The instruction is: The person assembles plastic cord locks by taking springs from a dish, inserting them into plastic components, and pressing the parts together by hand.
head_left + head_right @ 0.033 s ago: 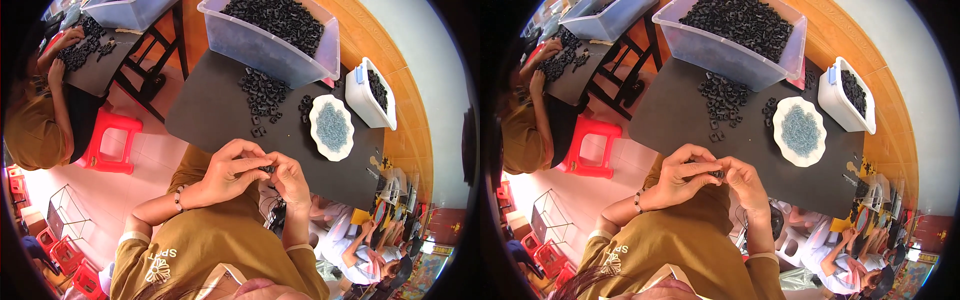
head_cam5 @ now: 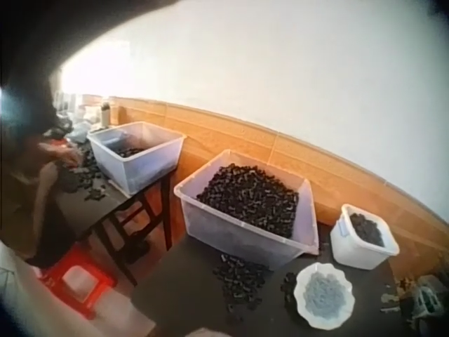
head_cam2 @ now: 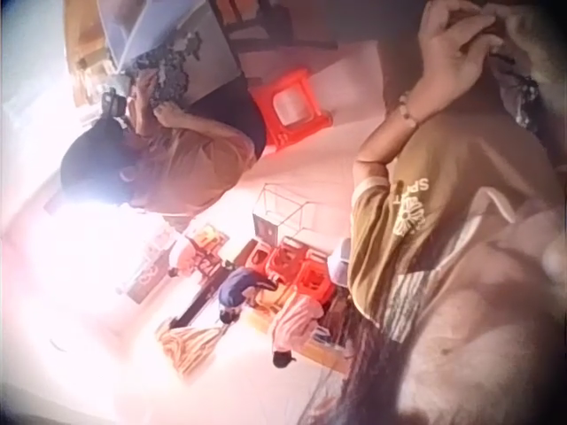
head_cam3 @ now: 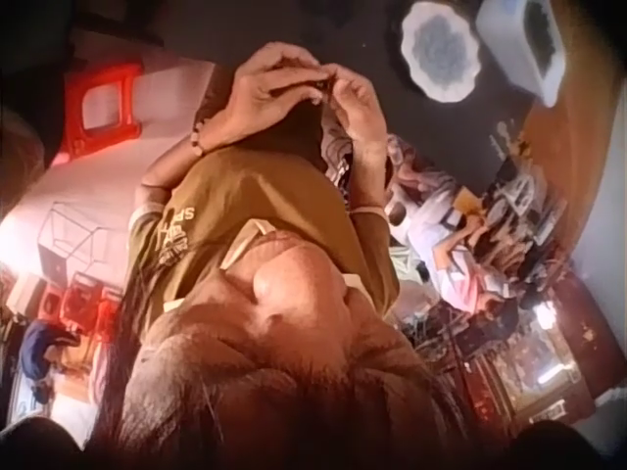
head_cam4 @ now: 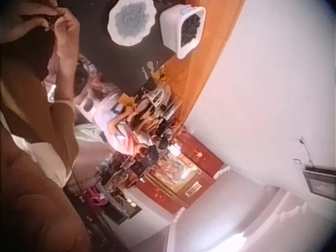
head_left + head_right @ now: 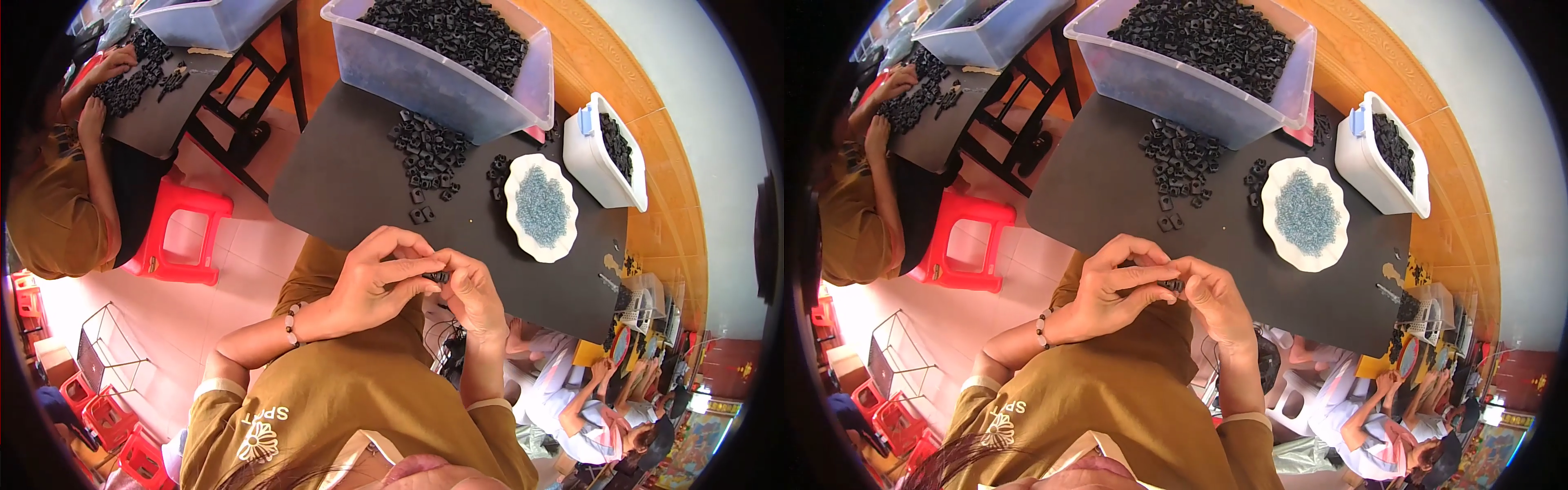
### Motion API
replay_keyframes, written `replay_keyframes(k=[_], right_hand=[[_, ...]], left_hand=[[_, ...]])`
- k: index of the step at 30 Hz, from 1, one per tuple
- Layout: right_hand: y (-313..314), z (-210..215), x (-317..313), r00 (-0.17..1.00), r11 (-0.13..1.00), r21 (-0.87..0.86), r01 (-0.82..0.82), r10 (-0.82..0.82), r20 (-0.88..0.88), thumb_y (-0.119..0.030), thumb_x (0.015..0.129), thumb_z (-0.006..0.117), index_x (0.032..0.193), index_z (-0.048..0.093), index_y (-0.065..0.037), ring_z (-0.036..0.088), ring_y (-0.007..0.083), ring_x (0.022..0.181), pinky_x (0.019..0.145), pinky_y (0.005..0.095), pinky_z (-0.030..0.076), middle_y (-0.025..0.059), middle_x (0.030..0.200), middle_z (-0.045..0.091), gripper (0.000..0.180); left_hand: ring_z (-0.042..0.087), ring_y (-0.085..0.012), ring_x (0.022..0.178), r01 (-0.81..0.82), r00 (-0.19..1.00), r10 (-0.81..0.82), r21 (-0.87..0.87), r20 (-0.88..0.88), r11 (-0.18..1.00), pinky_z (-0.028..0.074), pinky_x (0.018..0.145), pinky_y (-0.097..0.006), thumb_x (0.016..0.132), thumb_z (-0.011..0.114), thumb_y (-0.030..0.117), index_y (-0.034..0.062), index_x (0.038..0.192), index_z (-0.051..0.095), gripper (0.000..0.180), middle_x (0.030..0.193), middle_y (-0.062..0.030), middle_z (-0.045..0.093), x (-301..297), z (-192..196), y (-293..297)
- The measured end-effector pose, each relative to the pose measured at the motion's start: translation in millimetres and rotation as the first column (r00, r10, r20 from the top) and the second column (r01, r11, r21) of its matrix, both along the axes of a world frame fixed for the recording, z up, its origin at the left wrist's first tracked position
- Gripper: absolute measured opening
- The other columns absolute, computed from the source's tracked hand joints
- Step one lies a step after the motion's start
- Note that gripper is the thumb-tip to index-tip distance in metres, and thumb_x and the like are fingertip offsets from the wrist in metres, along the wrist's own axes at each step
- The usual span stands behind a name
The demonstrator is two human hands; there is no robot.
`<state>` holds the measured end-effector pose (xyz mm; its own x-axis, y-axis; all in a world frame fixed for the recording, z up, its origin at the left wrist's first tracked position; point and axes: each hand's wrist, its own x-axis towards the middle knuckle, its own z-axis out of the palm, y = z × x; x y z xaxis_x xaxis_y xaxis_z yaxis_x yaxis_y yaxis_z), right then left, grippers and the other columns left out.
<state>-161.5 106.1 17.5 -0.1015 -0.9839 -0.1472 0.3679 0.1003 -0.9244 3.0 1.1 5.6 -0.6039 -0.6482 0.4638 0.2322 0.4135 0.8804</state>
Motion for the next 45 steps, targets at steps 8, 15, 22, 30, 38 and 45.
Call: replay_keyframes(k=[8, 15, 22, 30, 38, 45], right_hand=[[11, -19, -7, 0.985, 0.999, 0.021, -0.044, 0.04, 0.171, -0.047, 0.095, 0.071, 0.117, 0.067, 0.006, 0.053, 0.0057, 0.08, 0.069, 0.0187, 0.037, 0.0021, 0.096, 0.066, 0.057], [13, -17, 3, 0.969, 0.998, 0.057, 0.015, -0.029, 0.245, -0.042, 0.093, 0.074, 0.109, 0.064, 0.008, 0.062, 0.0116, 0.088, 0.081, 0.0238, 0.05, 0.0071, 0.099, 0.067, 0.054], [12, 1, 10, 0.991, 0.996, 0.042, 0.075, -0.079, 0.11, -0.049, 0.101, 0.059, 0.117, 0.067, 0.007, 0.062, 0.0091, 0.087, 0.08, 0.022, 0.048, 0.0058, 0.098, 0.071, 0.058], [18, -2, 2, 0.952, 0.98, -0.017, 0.198, -0.196, -0.235, -0.048, 0.105, 0.053, 0.111, 0.068, 0.002, 0.064, 0.0088, 0.084, 0.076, 0.0228, 0.05, 0.0046, 0.095, 0.071, 0.052], [12, 12, 0, 0.879, 0.974, 0.01, 0.226, -0.199, -0.432, -0.013, 0.096, 0.073, 0.1, 0.069, 0.0, 0.061, 0.005, 0.08, 0.074, 0.0217, 0.05, -0.0005, 0.085, 0.068, 0.014], [-15, 51, -90, 0.443, 0.862, -0.275, 0.425, -0.463, -0.767, -0.019, 0.098, 0.071, 0.093, 0.07, -0.002, 0.061, 0.0077, 0.08, 0.077, 0.0247, 0.05, 0.0001, 0.087, 0.07, 0.018]], left_hand=[[0.062, -0.0206, 0.091, 0.033, 0.998, -0.03, -0.064, 0.05, 0.997, 0.056, 0.068, -0.03, 0.074, 0.084, 0.001, 0.0071, 0.109, 0.077, 0.036, 0.105, -0.0075, 0.062, 0, 4, 5], [0.062, -0.0213, 0.091, 0.038, 0.994, -0.016, -0.213, 0.104, 0.976, 0.056, 0.068, -0.031, 0.075, 0.083, 0.002, 0.006, 0.108, 0.077, 0.033, 0.103, -0.0071, 0.062, 3, 9, 3], [0.063, -0.0212, 0.088, -0.01, 0.994, 0.031, -0.187, 0.108, 0.982, 0.055, 0.067, -0.031, 0.075, 0.084, 0.003, 0.0059, 0.107, 0.077, 0.034, 0.104, -0.0074, 0.065, 2, 8, 2], [0.064, -0.0211, 0.078, -0.064, 0.988, 0.097, -0.252, 0.123, 0.966, 0.054, 0.064, -0.031, 0.073, 0.087, 0.006, 0.0061, 0.106, 0.077, 0.034, 0.093, -0.0054, 0.071, 2, 3, 1], [0.066, -0.0215, 0.078, -0.027, 0.985, 0.066, -0.234, 0.159, 0.972, 0.055, 0.064, -0.032, 0.074, 0.087, 0.007, 0.0034, 0.106, 0.076, 0.033, 0.092, -0.0073, 0.07, -1, 1, 1], [0.065, -0.0178, 0.075, -0.026, 0.985, 0.042, -0.098, 0.169, 0.995, 0.053, 0.063, -0.029, 0.083, 0.081, 0.003, 0.0025, 0.106, 0.077, 0.023, 0.09, -0.0081, 0.071, 1, -7, 2]])
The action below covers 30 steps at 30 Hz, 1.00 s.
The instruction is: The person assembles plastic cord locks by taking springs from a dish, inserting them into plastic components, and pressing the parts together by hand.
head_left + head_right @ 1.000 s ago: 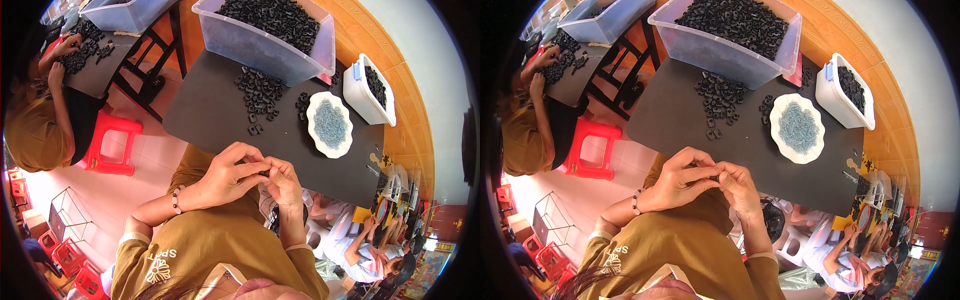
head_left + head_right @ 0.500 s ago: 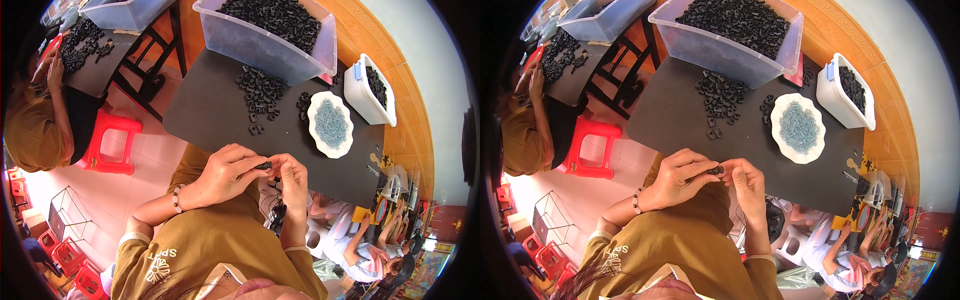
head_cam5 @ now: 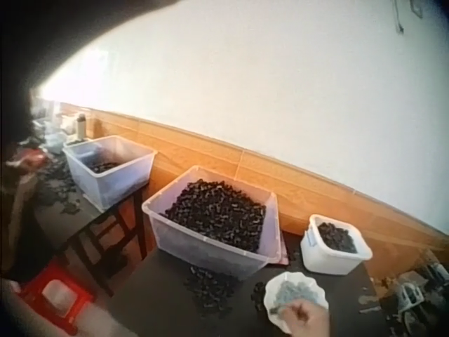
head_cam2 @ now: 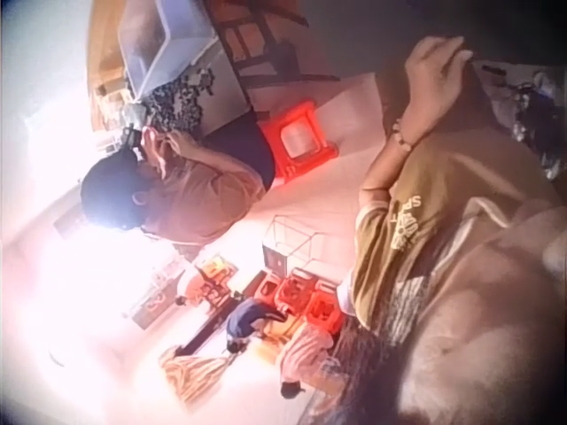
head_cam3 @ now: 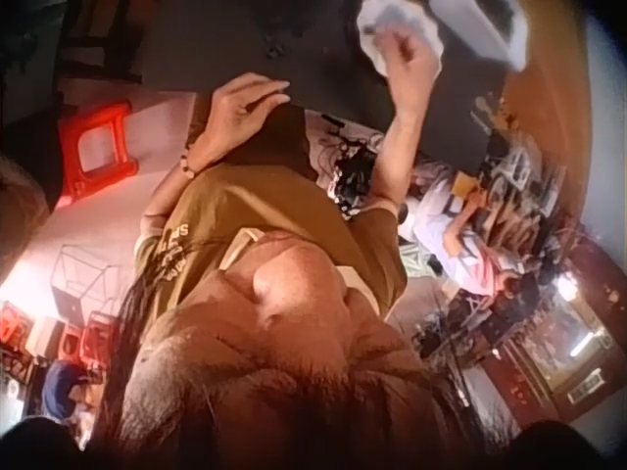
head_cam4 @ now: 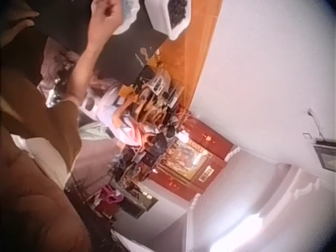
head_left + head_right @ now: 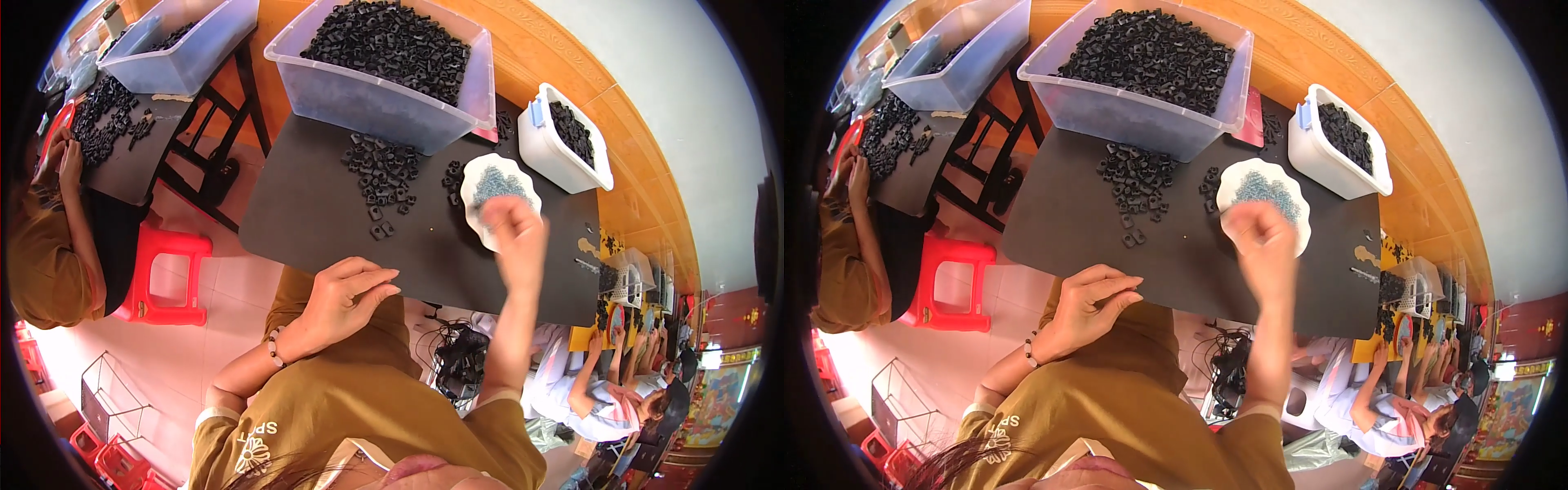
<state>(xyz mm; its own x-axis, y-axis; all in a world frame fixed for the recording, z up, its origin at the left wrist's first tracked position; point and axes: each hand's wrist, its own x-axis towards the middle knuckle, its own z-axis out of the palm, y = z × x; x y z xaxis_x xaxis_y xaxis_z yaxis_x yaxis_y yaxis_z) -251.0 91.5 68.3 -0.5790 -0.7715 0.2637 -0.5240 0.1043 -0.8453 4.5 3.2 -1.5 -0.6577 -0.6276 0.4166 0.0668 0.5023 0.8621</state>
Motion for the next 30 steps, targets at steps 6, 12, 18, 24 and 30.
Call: replay_keyframes(k=[6, 12, 18, 24, 30], right_hand=[[-21, 53, -154, 0.907, 0.877, -0.331, 0.349, -0.405, -0.118, -0.026, 0.101, 0.067, 0.114, 0.072, 0.002, 0.065, 0.0091, 0.084, 0.078, 0.0246, 0.05, 0.0057, 0.092, 0.074, 0.031], [-33, 28, -95, 0.893, 0.965, -0.026, 0.262, -0.253, -0.372, -0.022, 0.099, 0.068, 0.116, 0.072, -0.001, 0.068, 0.0121, 0.091, 0.079, 0.0277, 0.053, 0.0095, 0.101, 0.076, 0.027], [-35, -28, 11, 0.901, 0.983, 0.155, -0.098, 0.153, -0.406, -0.009, 0.089, 0.073, 0.105, 0.072, -0.002, 0.066, 0.0285, 0.077, 0.072, 0.038, 0.054, 0.0154, 0.089, 0.071, 0.017], [-51, -42, 27, 0.852, 0.963, 0.194, -0.186, 0.256, -0.456, -0.006, 0.087, 0.071, 0.102, 0.07, -0.002, 0.062, 0.0338, 0.089, 0.077, 0.043, 0.052, 0.0144, 0.091, 0.069, 0.015], [-68, -45, 29, 0.821, 0.968, 0.185, -0.168, 0.241, -0.518, -0.011, 0.088, 0.071, 0.1, 0.071, -0.003, 0.061, 0.0342, 0.091, 0.077, 0.0434, 0.052, 0.0144, 0.092, 0.068, 0.014]], left_hand=[[0.064, -0.021, 0.068, 0.02, 1.0, -0.021, 0.06, 0.022, 0.998, 0.052, 0.059, -0.031, 0.088, 0.076, 0.006, 0.0017, 0.1, 0.077, 0.013, 0.084, -0.0098, 0.07, 3, -4, 2], [0.066, -0.0158, 0.07, 0.012, 0.999, -0.017, 0.132, 0.037, 0.991, 0.052, 0.06, -0.028, 0.09, 0.074, 0.002, 0.0023, 0.103, 0.078, 0.014, 0.087, -0.0086, 0.072, 3, -7, 0], [0.067, -0.0164, 0.072, 0.047, 0.998, -0.052, 0.125, 0.034, 0.991, 0.054, 0.063, -0.027, 0.089, 0.073, 0.001, 0.0009, 0.102, 0.078, 0.014, 0.086, -0.0091, 0.071, 1, -8, -4], [0.068, -0.0164, 0.073, 0.035, 0.997, -0.043, 0.126, 0.058, 0.991, 0.054, 0.064, -0.027, 0.089, 0.072, 0.001, 0.001, 0.101, 0.078, 0.013, 0.086, -0.0091, 0.071, 2, -6, -3], [0.066, -0.0206, 0.07, 0.043, 0.999, -0.048, 0.184, 0.022, 0.982, 0.053, 0.062, -0.03, 0.09, 0.072, 0.006, 0.0009, 0.098, 0.077, 0.01, 0.082, -0.0096, 0.069, 2, -4, -3]])
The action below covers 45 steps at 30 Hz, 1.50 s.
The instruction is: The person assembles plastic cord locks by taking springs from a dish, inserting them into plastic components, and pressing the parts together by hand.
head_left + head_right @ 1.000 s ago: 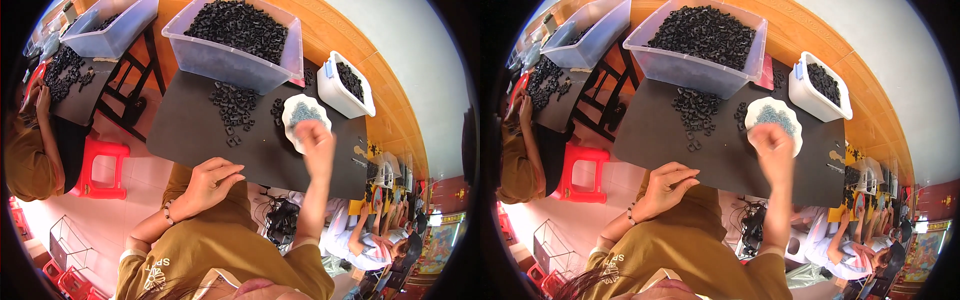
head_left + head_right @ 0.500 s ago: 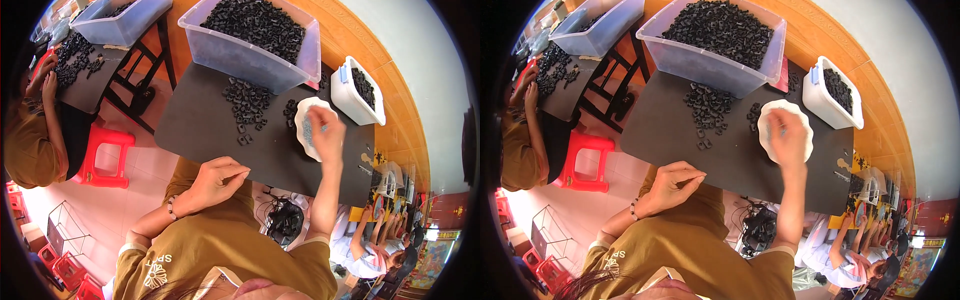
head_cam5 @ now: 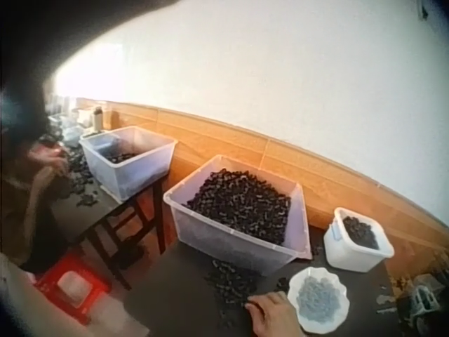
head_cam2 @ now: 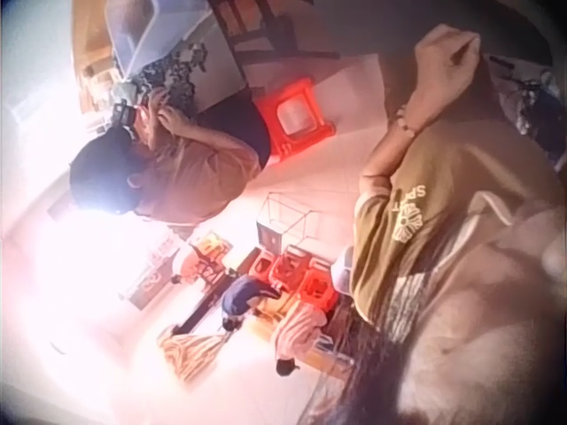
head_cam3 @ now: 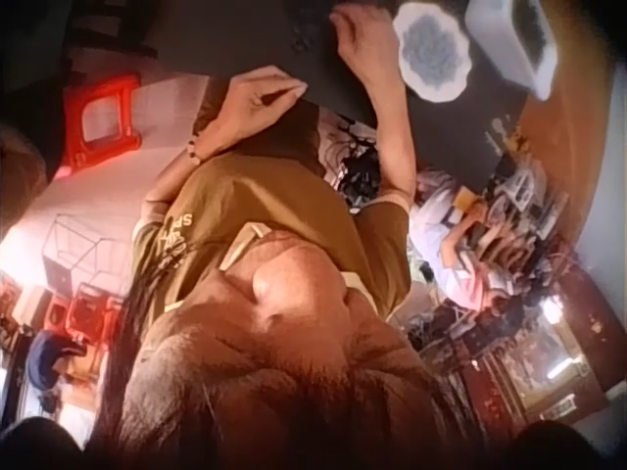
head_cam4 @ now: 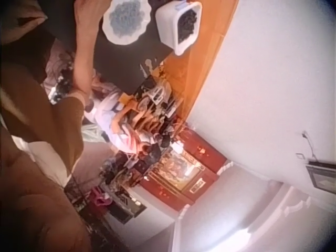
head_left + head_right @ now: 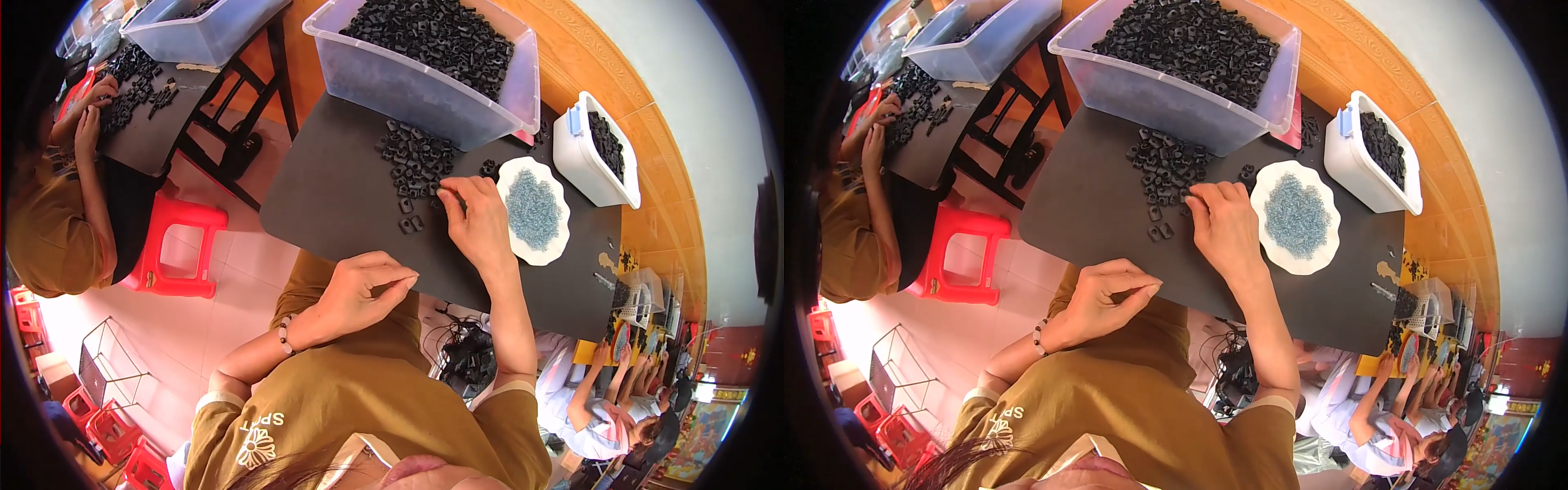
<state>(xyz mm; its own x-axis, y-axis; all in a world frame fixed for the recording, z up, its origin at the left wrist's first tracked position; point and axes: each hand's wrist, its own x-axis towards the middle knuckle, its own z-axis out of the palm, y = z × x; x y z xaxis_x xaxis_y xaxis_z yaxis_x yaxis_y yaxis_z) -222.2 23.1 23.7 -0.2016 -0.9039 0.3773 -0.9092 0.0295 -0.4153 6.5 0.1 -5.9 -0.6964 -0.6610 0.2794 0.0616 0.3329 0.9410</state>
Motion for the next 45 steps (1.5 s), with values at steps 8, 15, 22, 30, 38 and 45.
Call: replay_keyframes(k=[8, 15, 22, 30, 38, 45], right_hand=[[-13, 0, 6, 0.992, 0.98, 0.161, 0.12, -0.125, 0.027, -0.017, 0.086, 0.075, 0.094, 0.071, -0.004, 0.063, 0.0331, 0.088, 0.075, 0.0445, 0.052, 0.0125, 0.089, 0.07, 0.016], [-11, -1, 7, 0.986, 0.991, 0.107, 0.078, -0.093, 0.136, -0.008, 0.085, 0.073, 0.096, 0.072, -0.004, 0.064, 0.033, 0.085, 0.075, 0.0444, 0.052, 0.0124, 0.088, 0.07, 0.012], [20, 18, 21, 0.802, 0.999, 0.033, 0.02, -0.036, 0.597, -0.003, 0.091, 0.071, 0.107, 0.074, -0.002, 0.063, 0.0125, 0.078, 0.072, 0.0268, 0.051, 0.0051, 0.088, 0.069, 0.016], [48, 2, 63, 0.636, 0.997, -0.071, -0.018, 0.066, 0.769, 0.0, 0.091, 0.071, 0.1, 0.072, 0.0, 0.061, 0.0064, 0.074, 0.068, 0.0229, 0.05, 0.0024, 0.088, 0.072, 0.009], [62, 16, 42, 0.809, 0.998, -0.031, 0.063, -0.033, 0.586, -0.007, 0.089, 0.075, 0.103, 0.075, -0.002, 0.064, 0.0111, 0.074, 0.071, 0.0261, 0.052, 0.0074, 0.087, 0.074, 0.015], [91, 17, -56, 0.848, 0.85, -0.034, 0.525, -0.526, -0.062, -0.013, 0.088, 0.073, 0.101, 0.072, -0.009, 0.064, 0.0304, 0.089, 0.077, 0.0418, 0.053, 0.0098, 0.091, 0.071, 0.014]], left_hand=[[0.065, -0.0197, 0.069, 0.004, 1.0, -0.004, 0.012, -0.021, 1.0, 0.052, 0.062, -0.03, 0.091, 0.072, 0.005, 0.001, 0.099, 0.077, 0.011, 0.082, -0.0097, 0.07, 0, -2, -2], [0.065, -0.017, 0.069, -0.009, 1.0, 0.01, 0.056, -0.026, 0.998, 0.052, 0.062, -0.029, 0.092, 0.072, 0.006, 0.0013, 0.101, 0.077, 0.011, 0.083, -0.0089, 0.07, 1, 1, -5], [0.068, -0.0154, 0.08, -0.101, 0.994, 0.106, 0.118, -0.036, 0.988, 0.055, 0.072, -0.028, 0.09, 0.074, 0.006, 0.001, 0.114, 0.074, 0.024, 0.097, -0.0102, 0.072, -6, 4, -8], [0.073, -0.0214, 0.088, -0.181, 0.982, 0.167, -0.202, -0.083, 0.962, 0.059, 0.078, -0.03, 0.085, 0.077, -0.001, 0.0006, 0.123, 0.07, 0.039, 0.108, -0.015, 0.073, -19, 9, -10], [0.071, -0.0188, 0.079, -0.107, 0.994, 0.107, -0.031, 0.003, 0.994, 0.057, 0.072, -0.029, 0.09, 0.069, -0.007, 0.0009, 0.123, 0.07, 0.034, 0.097, -0.0144, 0.073, -20, 4, -10], [0.066, -0.014, 0.072, -0.065, 0.997, 0.063, 0.043, 0.036, 0.997, 0.054, 0.068, -0.026, 0.098, 0.064, 0.0, 0.0002, 0.128, 0.066, 0.031, 0.088, -0.0104, 0.07, -18, 13, -7]])
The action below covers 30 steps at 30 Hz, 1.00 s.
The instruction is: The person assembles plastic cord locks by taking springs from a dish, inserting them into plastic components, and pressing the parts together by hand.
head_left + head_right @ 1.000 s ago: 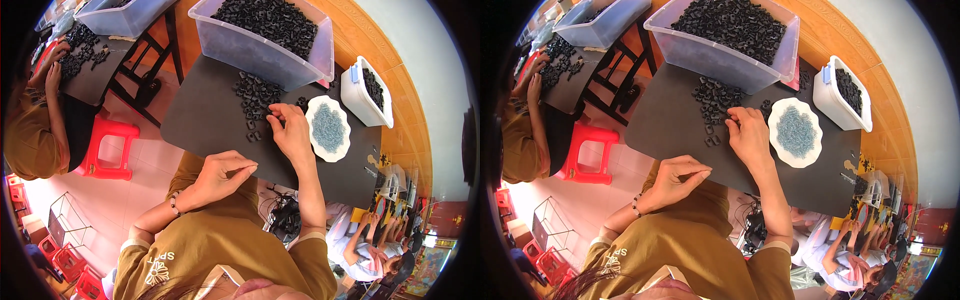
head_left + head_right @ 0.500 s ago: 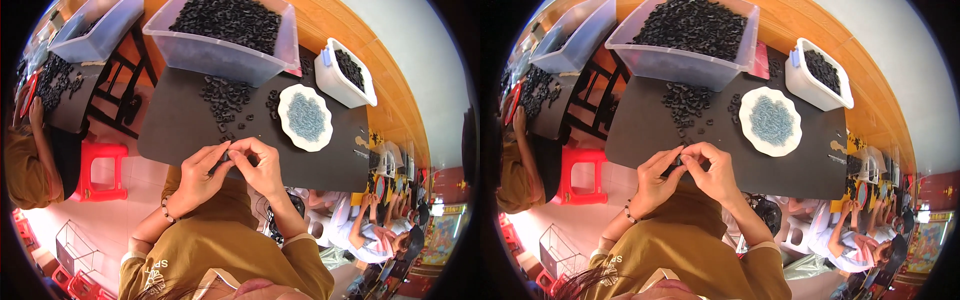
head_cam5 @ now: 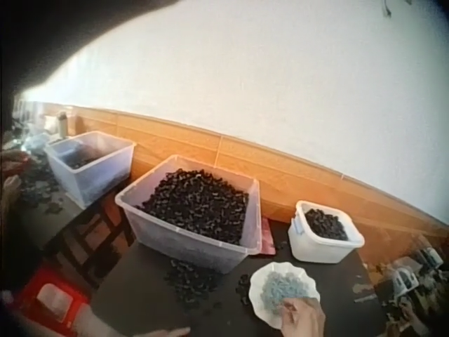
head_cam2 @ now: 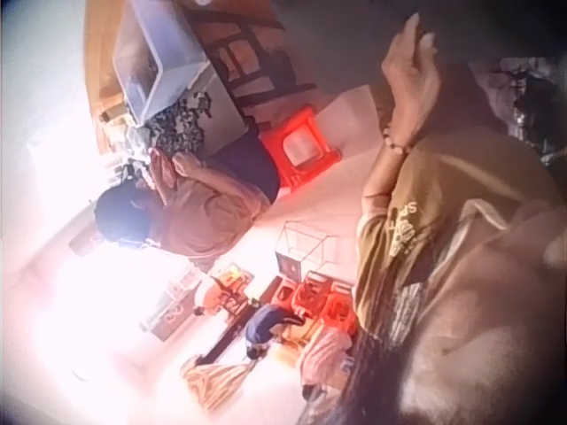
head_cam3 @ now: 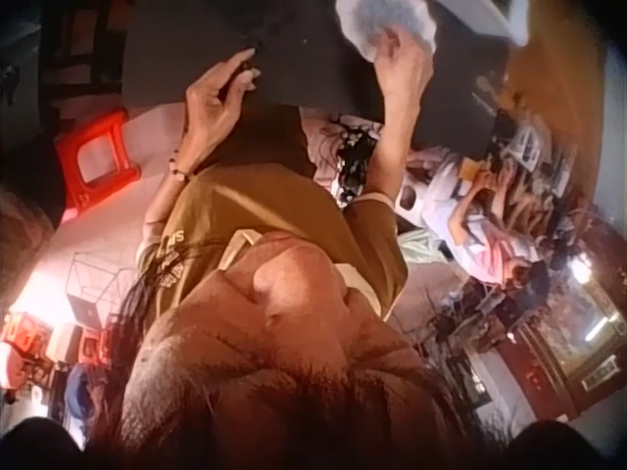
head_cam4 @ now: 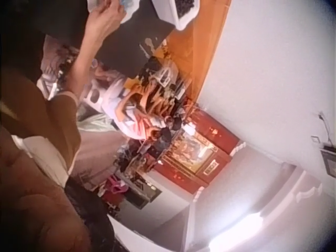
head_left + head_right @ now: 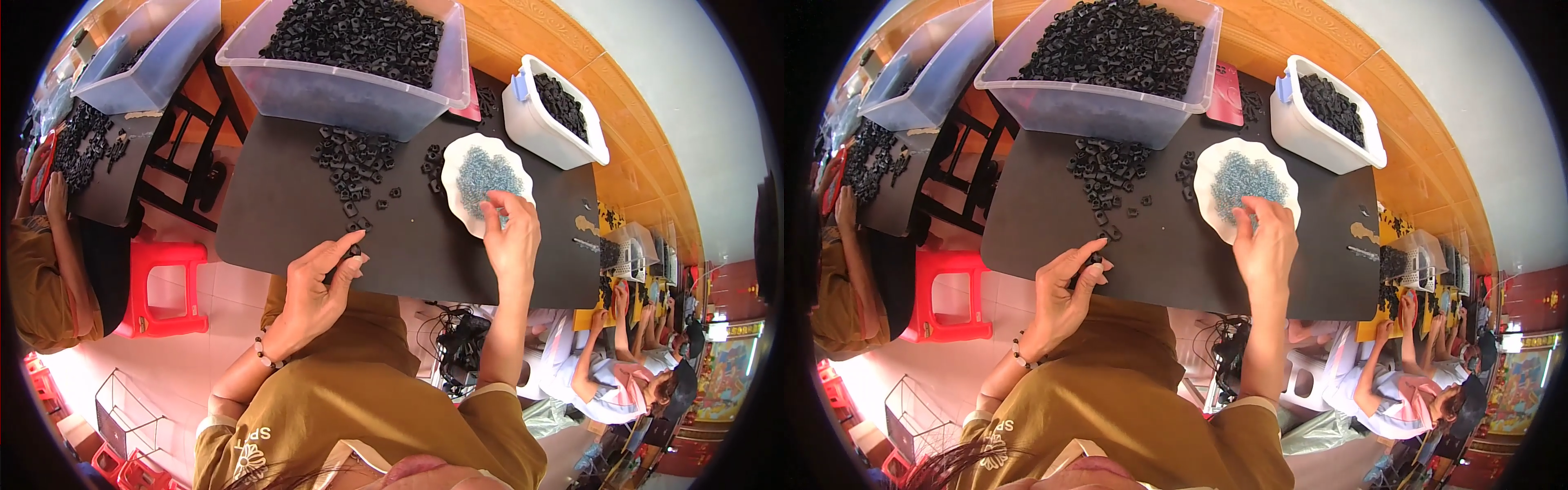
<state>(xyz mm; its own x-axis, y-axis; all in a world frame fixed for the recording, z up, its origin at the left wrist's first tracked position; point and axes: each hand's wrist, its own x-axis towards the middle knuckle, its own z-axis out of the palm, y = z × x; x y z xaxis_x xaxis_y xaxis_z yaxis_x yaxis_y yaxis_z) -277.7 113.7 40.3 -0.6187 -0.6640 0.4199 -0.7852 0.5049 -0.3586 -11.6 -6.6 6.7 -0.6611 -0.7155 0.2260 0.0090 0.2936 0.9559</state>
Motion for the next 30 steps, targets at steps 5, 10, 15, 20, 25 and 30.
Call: replay_keyframes(k=[5, 10, 15, 20, 25, 30], right_hand=[[-5, -14, -19, 0.997, 0.996, 0.053, -0.065, 0.067, -0.034, -0.012, 0.087, 0.073, 0.095, 0.071, -0.008, 0.063, 0.0307, 0.089, 0.076, 0.0433, 0.052, 0.0098, 0.089, 0.069, 0.009], [-7, -13, -22, 0.998, 0.998, 0.025, -0.057, 0.056, 0.041, -0.009, 0.087, 0.072, 0.094, 0.069, -0.005, 0.062, 0.0311, 0.088, 0.076, 0.0434, 0.051, 0.0099, 0.087, 0.068, 0.009], [-4, -4, -22, 0.995, 0.995, -0.073, -0.063, 0.069, 0.078, -0.006, 0.089, 0.071, 0.095, 0.068, -0.003, 0.064, 0.0283, 0.083, 0.074, 0.0405, 0.052, 0.0109, 0.086, 0.069, 0.007], [-4, -7, -26, 0.945, 0.991, -0.113, -0.077, 0.109, 0.309, -0.006, 0.091, 0.073, 0.099, 0.068, -0.001, 0.065, 0.0184, 0.069, 0.069, 0.0308, 0.052, 0.0126, 0.084, 0.072, 0.011], [-5, 10, -17, 0.903, 0.963, -0.269, -0.01, 0.124, 0.411, -0.004, 0.089, 0.076, 0.104, 0.067, 0.001, 0.062, 0.0123, 0.071, 0.07, 0.0281, 0.053, 0.0098, 0.085, 0.073, 0.018], [-6, -8, -26, 0.984, 0.995, -0.102, 0.002, 0.016, 0.178, -0.002, 0.087, 0.076, 0.107, 0.068, 0.001, 0.068, 0.0161, 0.076, 0.074, 0.0301, 0.054, 0.0111, 0.088, 0.074, 0.022]], left_hand=[[0.064, -0.0134, 0.073, 0.006, 1.0, -0.006, 0.005, 0.003, 1.0, 0.054, 0.071, -0.026, 0.101, 0.061, 0.002, 0.0004, 0.134, 0.063, 0.033, 0.09, -0.0087, 0.069, -1, 0, 1], [0.063, -0.0113, 0.075, 0.001, 1.0, -0.001, 0.037, -0.014, 0.999, 0.053, 0.071, -0.025, 0.102, 0.06, 0.007, 0.0013, 0.137, 0.062, 0.035, 0.094, -0.0078, 0.069, 3, -4, -1], [0.064, -0.0116, 0.074, 0.002, 1.0, -0.001, 0.07, -0.013, 0.998, 0.054, 0.07, -0.025, 0.101, 0.06, 0.002, 0.002, 0.137, 0.061, 0.036, 0.094, -0.0086, 0.071, 3, 0, -1], [0.065, -0.0107, 0.071, 0.026, 0.999, -0.022, 0.116, -0.038, 0.993, 0.054, 0.068, -0.024, 0.101, 0.059, 0.002, 0.0032, 0.138, 0.061, 0.037, 0.097, -0.0087, 0.072, 2, -1, 1], [0.065, -0.011, 0.07, 0.043, 0.999, -0.038, 0.135, -0.038, 0.99, 0.054, 0.067, -0.025, 0.101, 0.059, 0.003, 0.0038, 0.138, 0.061, 0.037, 0.097, -0.0089, 0.073, 2, -1, 2], [0.064, -0.0122, 0.072, 0.086, 0.996, -0.084, 0.072, -0.03, 0.994, 0.054, 0.068, -0.025, 0.1, 0.06, 0.002, 0.0024, 0.136, 0.062, 0.035, 0.095, -0.0092, 0.071, 1, 2, 0]])
